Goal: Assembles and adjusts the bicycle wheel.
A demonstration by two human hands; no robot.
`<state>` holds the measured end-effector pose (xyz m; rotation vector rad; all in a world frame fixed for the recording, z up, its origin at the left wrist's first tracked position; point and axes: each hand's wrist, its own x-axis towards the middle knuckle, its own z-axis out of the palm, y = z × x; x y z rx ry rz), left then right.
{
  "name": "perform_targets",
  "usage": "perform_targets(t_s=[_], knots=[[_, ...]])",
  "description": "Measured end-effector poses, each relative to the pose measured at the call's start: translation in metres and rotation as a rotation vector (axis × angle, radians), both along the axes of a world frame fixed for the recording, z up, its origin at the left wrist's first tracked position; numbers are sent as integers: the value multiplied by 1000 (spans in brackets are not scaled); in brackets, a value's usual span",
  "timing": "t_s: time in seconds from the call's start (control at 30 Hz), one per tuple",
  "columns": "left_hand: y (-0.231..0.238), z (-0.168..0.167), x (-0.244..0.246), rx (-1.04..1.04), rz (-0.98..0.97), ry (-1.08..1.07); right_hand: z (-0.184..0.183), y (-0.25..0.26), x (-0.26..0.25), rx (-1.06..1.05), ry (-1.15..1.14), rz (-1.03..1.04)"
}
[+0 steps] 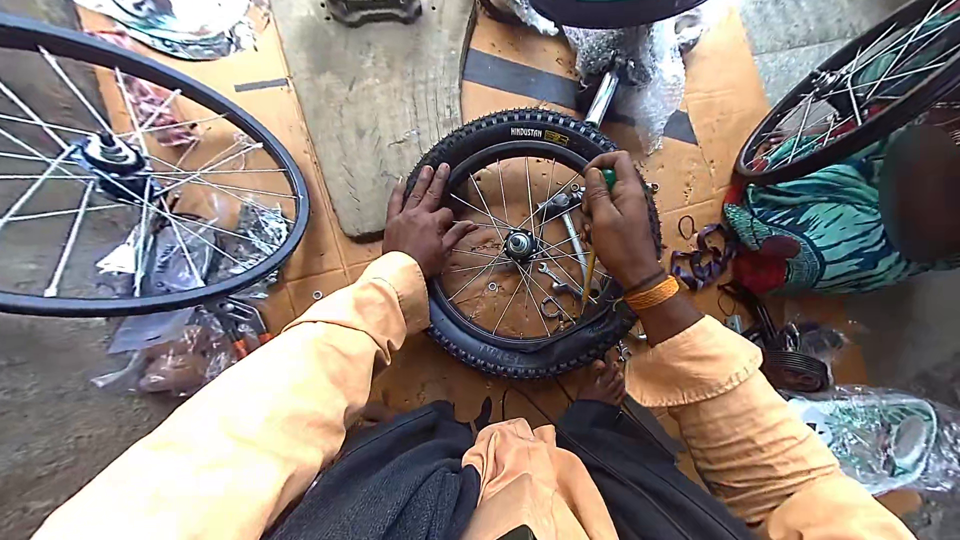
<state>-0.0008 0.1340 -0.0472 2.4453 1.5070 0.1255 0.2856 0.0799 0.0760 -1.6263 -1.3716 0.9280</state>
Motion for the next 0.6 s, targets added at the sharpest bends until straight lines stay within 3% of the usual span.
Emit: perform_targets(t_s=[0.33,0.6], knots=[[-1,-2,0,-18,6,-13,-24,33,-14,-150,-188,52],[0,-2,1,-16,16,-6,-22,32,-13,-130,-252,-119]])
